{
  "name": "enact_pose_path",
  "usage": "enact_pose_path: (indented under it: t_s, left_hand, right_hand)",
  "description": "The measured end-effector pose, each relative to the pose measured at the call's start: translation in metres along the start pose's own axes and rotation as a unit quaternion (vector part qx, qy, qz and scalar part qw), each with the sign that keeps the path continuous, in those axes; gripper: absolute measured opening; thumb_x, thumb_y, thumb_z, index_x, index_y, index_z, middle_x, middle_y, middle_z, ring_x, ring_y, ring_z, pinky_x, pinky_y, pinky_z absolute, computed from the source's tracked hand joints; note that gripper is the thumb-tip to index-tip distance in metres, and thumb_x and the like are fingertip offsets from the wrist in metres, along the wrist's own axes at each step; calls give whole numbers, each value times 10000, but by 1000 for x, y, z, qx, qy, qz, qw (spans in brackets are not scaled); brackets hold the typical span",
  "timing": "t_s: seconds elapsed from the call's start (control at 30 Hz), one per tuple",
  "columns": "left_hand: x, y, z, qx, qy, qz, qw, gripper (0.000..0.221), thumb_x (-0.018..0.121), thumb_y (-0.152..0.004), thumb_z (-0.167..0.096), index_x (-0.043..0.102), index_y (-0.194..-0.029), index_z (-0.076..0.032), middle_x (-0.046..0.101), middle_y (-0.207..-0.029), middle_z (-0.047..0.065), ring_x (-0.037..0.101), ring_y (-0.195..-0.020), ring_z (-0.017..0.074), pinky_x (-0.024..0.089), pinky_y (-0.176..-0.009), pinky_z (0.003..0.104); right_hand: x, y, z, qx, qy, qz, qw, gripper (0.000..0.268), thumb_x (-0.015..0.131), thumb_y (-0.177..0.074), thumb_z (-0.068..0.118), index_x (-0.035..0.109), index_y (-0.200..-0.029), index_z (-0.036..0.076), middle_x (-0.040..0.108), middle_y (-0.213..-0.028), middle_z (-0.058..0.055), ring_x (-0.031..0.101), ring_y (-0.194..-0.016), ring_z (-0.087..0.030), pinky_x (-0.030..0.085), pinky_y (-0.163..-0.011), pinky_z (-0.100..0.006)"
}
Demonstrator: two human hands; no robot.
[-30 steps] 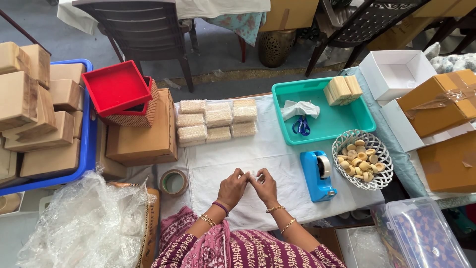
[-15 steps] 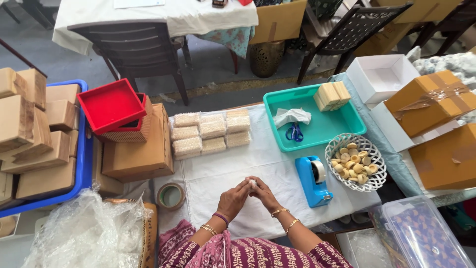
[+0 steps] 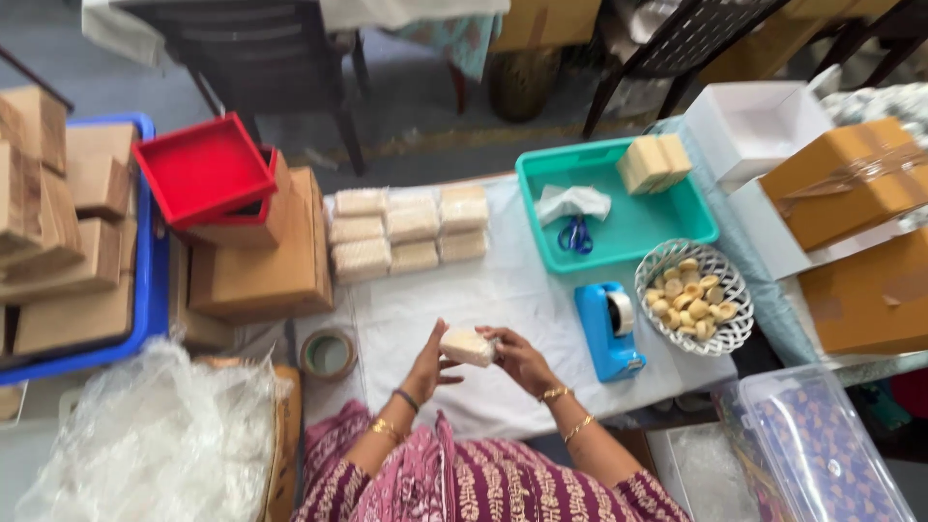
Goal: The person wraps rectangular wooden blocks in bubble wrap using a tape dispenser to secure the packaging. They handle the blocks individually, folding the wrap around them and applying tape to seal the edges before placing the finished items on a stack.
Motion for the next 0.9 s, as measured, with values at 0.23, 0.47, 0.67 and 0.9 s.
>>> enact_pose_path:
  t_s: [0.23,0.47,0.67,0.9]
  left_hand:
    - [-12,18,-9,81,42,65,994,711,765,-844,-408,430,-1427,-177,596,-1242,123,653,-1041,253,605,-802,390]
    - [18,58,-33,124,25,36,991,606,744,-815,-427,481,-1308,-192,578,-1150,10,660,-1007,149,645,-722,369]
    - [27,70,-30,88,30,-20,995,525,700,-866,-571,646,-1033,-76,690,-844,51,715,-694,147,624,-553,309]
    - [39,101,-51,245,-154,-126,949,581,713,-907,-534,619,-677,-10,596,-562,50,585,-507,122,478,-441,303]
  right_hand:
    - [52,-5,49,46,80,-41,995,343,520,-1020,259,613,-1327,139,558,-1494,-64,574,-1207,-208,474,-1053,-399]
    - [43,-15,11,-23,231,-172,957,331,518,-1065,370,657,-1149,81,640,-1128,-45,572,-1049,-125,460,-936,-294]
    - [87,0,42,-127,275,-137,943,295,529,-1070,296,643,-1076,24,650,-983,-18,577,-948,-115,476,-872,-273]
    - [79,12,40,-101,282,-202,933,391,510,-1026,284,697,-864,-19,636,-753,-4,564,-703,-77,475,-646,-260]
Point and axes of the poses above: each hand's wrist, its own y-axis away from the middle knuckle, its own x-axis out of the palm, z = x × y, the point moved 4 cm from there along -y, towards the middle knuckle
